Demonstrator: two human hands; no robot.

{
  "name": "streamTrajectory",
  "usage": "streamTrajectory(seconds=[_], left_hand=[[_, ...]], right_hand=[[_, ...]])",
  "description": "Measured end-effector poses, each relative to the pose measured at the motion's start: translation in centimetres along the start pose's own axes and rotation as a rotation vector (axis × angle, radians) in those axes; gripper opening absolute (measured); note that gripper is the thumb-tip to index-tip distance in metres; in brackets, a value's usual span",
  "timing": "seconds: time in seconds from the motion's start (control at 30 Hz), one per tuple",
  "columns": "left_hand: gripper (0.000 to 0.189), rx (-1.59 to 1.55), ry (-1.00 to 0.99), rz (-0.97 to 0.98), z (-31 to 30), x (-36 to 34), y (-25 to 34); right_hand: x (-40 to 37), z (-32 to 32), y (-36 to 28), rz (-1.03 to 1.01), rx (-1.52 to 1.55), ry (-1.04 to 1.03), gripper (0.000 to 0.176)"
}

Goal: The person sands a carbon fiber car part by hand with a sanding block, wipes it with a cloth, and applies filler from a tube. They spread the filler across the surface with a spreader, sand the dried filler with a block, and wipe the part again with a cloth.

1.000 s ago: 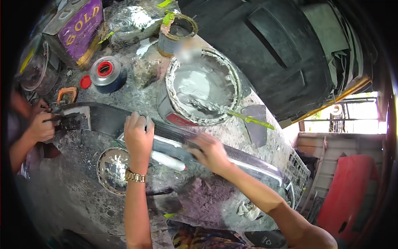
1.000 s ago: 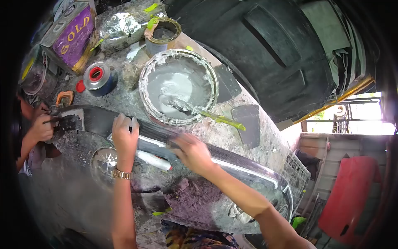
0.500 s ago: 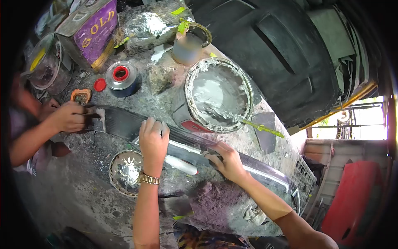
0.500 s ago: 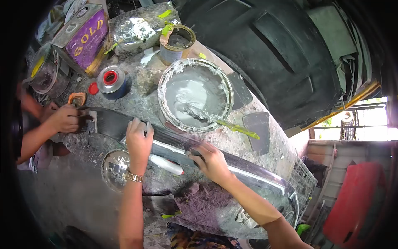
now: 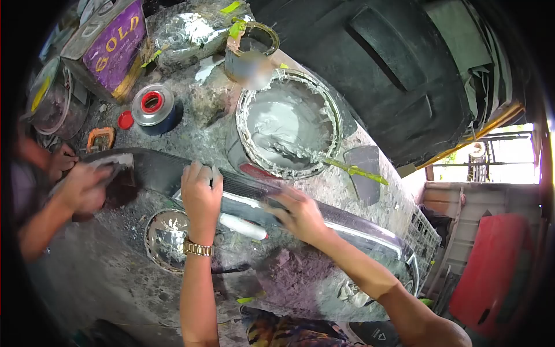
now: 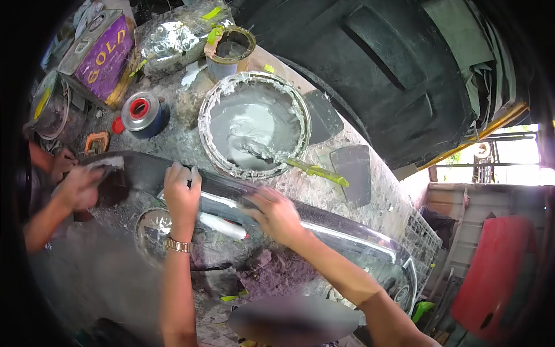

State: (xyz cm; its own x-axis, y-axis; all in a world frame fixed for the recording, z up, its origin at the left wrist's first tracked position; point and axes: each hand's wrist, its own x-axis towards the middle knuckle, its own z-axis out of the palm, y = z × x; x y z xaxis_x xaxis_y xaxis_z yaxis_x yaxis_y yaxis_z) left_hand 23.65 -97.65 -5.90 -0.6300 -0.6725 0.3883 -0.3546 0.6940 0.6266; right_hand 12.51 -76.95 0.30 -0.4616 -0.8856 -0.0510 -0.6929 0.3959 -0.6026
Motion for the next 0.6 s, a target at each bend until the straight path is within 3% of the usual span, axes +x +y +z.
streamTrajectory(seconds=[0.1, 0.23, 0.4, 0.6], left_hand=[[0.02, -0.02, -0.043, -0.05, -0.1, -0.1, 0.0], [0.021, 0.023, -0.001, 0.007, 0.2, -0.3, 0.1], [0.025, -0.023, -0.046, -0.06, 0.1, 0.1, -0.1], [0.027, -0.028, -0.04, -0.026, 0.0, 0.0, 0.0]], right_hand=[[-2.9, -2.1, 2.1, 0.003, 0.052, 0.007, 0.03], [1.1, 0.3, -0.6, -0.033, -0.053, -0.046, 0.03], [-4.0, -1.5, 3.0, 0.031, 0.046, 0.005, 0.033], [2.3, 1.3, -4.5, -0.093, -0.021, 0.127, 0.026]])
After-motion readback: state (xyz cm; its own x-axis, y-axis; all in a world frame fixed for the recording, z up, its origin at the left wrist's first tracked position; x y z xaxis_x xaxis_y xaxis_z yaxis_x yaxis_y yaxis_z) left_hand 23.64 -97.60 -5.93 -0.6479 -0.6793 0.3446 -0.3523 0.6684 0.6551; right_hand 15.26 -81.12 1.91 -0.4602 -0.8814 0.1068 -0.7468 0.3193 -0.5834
